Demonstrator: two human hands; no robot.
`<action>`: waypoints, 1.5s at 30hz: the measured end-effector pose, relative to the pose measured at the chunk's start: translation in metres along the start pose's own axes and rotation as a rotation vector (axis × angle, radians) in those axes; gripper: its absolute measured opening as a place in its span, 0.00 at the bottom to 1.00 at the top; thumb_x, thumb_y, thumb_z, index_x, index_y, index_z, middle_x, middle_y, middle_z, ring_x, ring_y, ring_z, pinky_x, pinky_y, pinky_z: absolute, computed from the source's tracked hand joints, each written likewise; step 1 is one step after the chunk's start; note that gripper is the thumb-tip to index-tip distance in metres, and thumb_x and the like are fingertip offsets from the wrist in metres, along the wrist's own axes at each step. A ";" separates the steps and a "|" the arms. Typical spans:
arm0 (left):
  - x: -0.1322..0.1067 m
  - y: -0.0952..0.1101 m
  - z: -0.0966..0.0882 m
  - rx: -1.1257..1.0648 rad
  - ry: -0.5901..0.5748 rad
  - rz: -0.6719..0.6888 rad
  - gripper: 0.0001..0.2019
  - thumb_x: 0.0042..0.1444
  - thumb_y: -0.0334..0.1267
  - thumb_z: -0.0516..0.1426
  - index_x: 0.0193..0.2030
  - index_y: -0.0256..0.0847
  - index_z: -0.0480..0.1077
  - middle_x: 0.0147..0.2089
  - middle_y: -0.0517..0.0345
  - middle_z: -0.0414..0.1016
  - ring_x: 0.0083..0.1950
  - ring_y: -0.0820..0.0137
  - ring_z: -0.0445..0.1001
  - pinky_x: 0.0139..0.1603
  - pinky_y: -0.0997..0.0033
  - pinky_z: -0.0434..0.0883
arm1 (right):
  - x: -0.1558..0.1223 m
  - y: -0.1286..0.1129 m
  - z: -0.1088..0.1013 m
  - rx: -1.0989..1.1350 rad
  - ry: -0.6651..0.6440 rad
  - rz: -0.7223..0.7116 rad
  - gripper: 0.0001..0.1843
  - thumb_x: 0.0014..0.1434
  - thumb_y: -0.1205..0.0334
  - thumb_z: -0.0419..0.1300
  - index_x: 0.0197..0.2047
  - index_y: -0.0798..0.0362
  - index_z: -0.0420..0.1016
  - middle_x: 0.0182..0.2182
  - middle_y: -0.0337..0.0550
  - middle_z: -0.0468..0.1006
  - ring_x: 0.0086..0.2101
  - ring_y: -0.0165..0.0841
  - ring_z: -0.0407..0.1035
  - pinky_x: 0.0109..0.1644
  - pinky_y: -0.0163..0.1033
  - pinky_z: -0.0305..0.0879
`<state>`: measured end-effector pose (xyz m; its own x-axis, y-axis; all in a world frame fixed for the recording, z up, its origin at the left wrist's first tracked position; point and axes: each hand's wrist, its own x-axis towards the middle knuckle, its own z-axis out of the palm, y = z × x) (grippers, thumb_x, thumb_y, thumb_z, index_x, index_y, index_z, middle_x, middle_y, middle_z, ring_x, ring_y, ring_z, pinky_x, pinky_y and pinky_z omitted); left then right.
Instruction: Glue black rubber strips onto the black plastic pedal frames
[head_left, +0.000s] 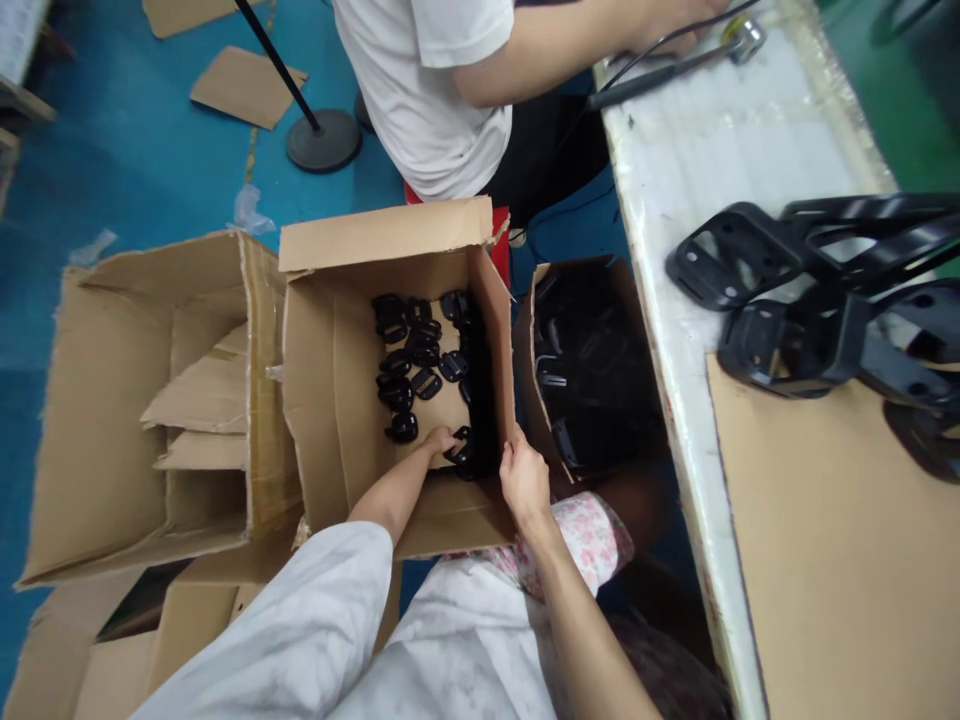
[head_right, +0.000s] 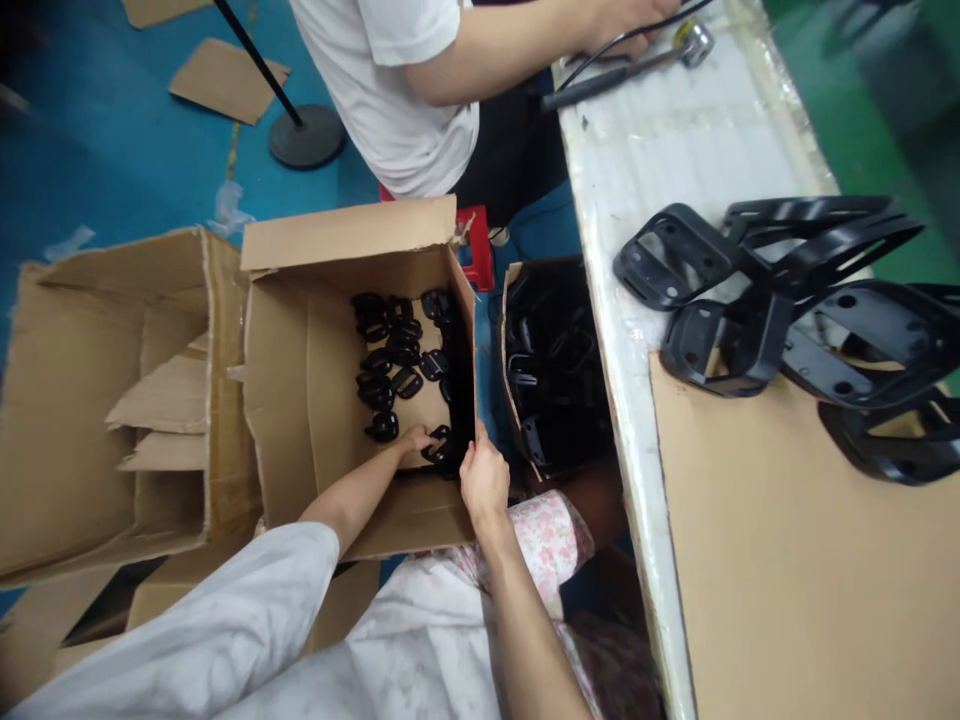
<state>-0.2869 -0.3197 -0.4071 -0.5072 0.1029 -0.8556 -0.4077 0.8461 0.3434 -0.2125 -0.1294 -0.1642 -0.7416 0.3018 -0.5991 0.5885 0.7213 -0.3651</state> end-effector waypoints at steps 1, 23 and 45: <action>-0.006 -0.001 0.002 0.011 -0.012 -0.008 0.17 0.70 0.45 0.63 0.59 0.37 0.74 0.57 0.49 0.77 0.54 0.59 0.79 0.53 0.54 0.81 | 0.000 0.000 0.000 0.002 0.005 0.000 0.26 0.78 0.66 0.50 0.75 0.58 0.65 0.50 0.58 0.85 0.49 0.46 0.83 0.55 0.42 0.73; -0.211 -0.032 -0.177 0.136 0.961 0.304 0.22 0.68 0.35 0.58 0.68 0.40 0.69 0.75 0.42 0.63 0.79 0.51 0.58 0.80 0.49 0.58 | 0.007 0.012 0.002 0.073 0.028 -0.071 0.26 0.77 0.65 0.49 0.75 0.57 0.65 0.52 0.62 0.84 0.54 0.48 0.80 0.59 0.45 0.72; -0.241 0.027 -0.190 0.268 0.406 -0.080 0.16 0.60 0.37 0.56 0.22 0.37 0.76 0.22 0.47 0.78 0.30 0.59 0.82 0.38 0.69 0.75 | 0.042 0.084 -0.018 0.308 0.120 -0.139 0.15 0.76 0.57 0.63 0.60 0.54 0.77 0.53 0.49 0.81 0.51 0.41 0.78 0.59 0.53 0.76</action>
<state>-0.3201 -0.4206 -0.1180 -0.7588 -0.1349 -0.6372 -0.2746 0.9534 0.1252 -0.2000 -0.0448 -0.2073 -0.8430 0.2984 -0.4476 0.5355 0.5443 -0.6457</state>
